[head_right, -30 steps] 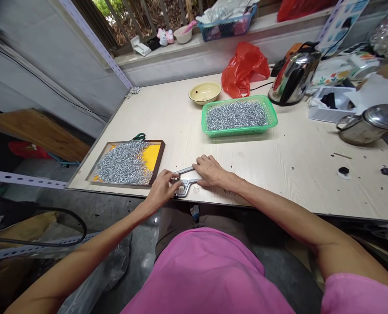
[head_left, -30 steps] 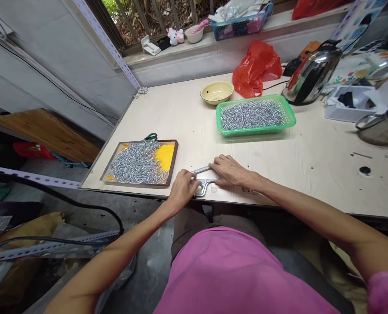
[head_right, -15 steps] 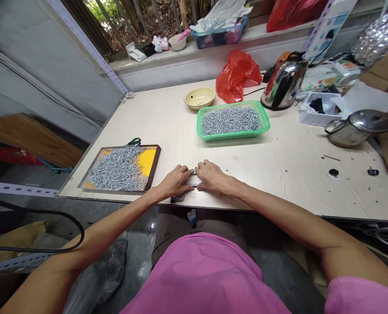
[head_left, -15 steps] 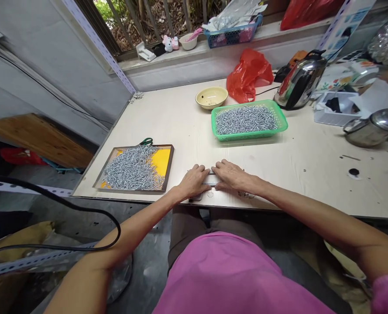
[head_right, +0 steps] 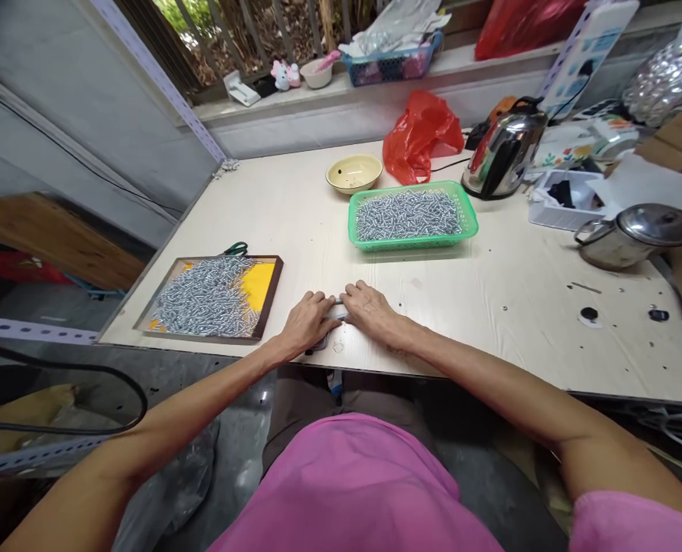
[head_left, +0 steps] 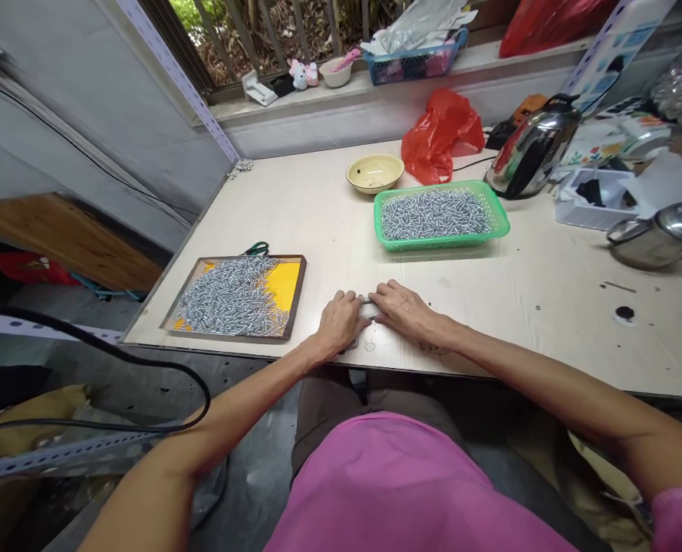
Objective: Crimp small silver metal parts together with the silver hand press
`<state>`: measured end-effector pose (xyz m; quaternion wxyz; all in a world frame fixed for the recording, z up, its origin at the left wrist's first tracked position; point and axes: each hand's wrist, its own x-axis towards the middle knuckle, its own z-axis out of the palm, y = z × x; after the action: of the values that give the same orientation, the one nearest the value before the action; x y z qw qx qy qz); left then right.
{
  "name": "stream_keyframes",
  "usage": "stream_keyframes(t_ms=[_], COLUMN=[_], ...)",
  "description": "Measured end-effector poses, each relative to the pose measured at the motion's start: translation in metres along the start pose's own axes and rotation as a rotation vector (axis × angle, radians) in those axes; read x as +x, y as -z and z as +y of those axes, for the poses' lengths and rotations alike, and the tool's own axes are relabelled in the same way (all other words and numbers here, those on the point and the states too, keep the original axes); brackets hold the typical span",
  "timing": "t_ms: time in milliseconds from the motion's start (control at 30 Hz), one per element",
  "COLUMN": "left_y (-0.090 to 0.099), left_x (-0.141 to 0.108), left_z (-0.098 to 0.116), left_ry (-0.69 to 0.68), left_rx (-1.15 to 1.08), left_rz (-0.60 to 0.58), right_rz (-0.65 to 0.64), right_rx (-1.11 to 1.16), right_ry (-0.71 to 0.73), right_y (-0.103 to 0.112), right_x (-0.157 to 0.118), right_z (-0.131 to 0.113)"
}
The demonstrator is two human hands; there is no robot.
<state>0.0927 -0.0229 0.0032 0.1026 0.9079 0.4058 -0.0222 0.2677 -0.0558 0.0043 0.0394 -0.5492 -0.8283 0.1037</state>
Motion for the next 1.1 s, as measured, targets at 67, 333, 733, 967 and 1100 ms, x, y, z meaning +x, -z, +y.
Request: stream_keyframes(t_ms=[67, 333, 733, 967, 1100], left_y=[-0.01, -0.049, -0.038, -0.002, 0.014], left_x=[-0.009, -0.035, -0.071, -0.065, -0.041], left_z=[0.004, 0.034, 0.025, -0.025, -0.036], left_ry=[0.011, -0.147, 0.029, 0.545, 0.576], left_rx=[-0.024, -0.152, -0.221, -0.144, -0.202], left_rz=[0.08, 0.212, 0.424, 0.038, -0.267], right_rz=[0.019, 0.123, 0.1, 0.11, 0.147], right_rx=[0.041, 0.034, 0.087, 0.123, 0.132], right_ry=[0.058, 0.031, 0.089, 0.053, 0.063], right_y=[-0.002, -0.018, -0.005, -0.039, -0.05], right_x=[0.001, 0.027, 0.021, -0.013, -0.011], right_z=[0.011, 0.045, -0.009, -0.044, -0.042])
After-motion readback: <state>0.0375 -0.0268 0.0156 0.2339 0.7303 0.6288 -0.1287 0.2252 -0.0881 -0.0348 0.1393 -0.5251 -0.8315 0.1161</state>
